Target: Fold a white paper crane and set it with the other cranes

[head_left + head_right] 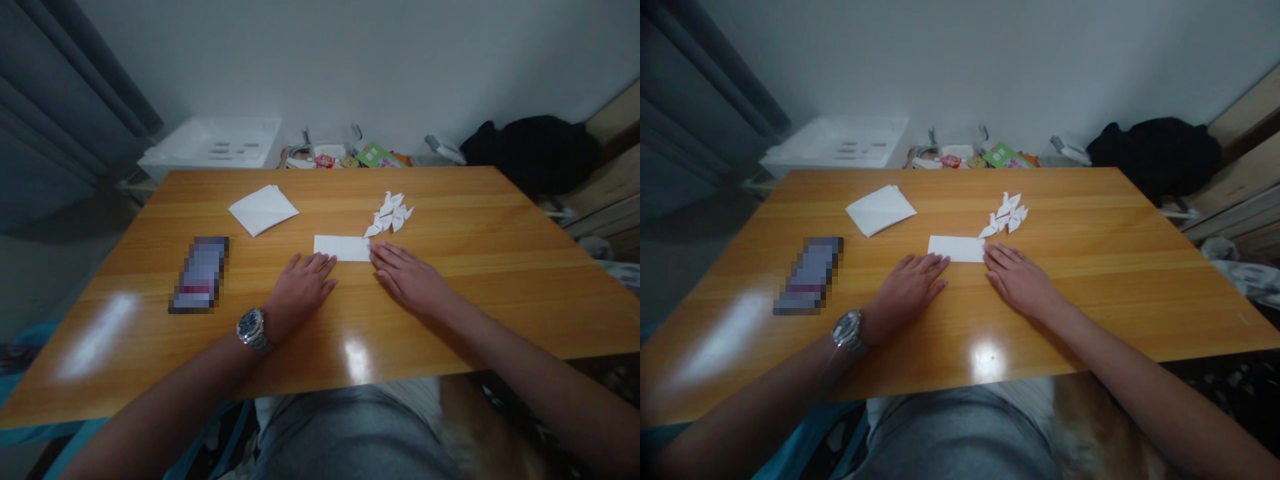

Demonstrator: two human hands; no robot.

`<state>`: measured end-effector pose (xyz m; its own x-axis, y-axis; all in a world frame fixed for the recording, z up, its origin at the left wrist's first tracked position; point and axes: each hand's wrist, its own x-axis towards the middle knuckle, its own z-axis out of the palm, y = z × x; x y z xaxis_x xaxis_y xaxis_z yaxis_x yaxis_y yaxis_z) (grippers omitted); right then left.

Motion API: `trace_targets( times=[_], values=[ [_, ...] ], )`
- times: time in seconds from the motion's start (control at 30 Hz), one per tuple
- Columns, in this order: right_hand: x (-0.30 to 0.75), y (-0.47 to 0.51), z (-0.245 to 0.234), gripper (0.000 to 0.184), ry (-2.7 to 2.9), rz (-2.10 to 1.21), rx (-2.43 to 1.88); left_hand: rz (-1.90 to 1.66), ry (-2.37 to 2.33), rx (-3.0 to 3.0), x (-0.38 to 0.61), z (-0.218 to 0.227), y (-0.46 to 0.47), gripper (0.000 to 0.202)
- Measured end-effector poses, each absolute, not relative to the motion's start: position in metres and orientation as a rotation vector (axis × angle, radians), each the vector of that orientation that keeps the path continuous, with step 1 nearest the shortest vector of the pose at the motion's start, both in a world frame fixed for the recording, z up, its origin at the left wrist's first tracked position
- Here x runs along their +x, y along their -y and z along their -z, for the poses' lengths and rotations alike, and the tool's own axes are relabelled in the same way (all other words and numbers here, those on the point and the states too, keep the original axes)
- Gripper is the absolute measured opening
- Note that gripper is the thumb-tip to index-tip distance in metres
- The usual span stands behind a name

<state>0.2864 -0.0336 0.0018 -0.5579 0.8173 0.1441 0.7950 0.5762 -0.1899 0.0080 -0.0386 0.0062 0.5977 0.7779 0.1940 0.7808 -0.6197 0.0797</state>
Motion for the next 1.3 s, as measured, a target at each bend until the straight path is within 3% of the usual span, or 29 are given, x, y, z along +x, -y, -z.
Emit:
trace_targets(
  times=[1.3],
  values=[
    [0.224,0.066,0.005,0.07,2.482,-0.374,-1.333,0.227,1.396,-2.783,0.0,-0.016,0.046,0.048]
  ],
)
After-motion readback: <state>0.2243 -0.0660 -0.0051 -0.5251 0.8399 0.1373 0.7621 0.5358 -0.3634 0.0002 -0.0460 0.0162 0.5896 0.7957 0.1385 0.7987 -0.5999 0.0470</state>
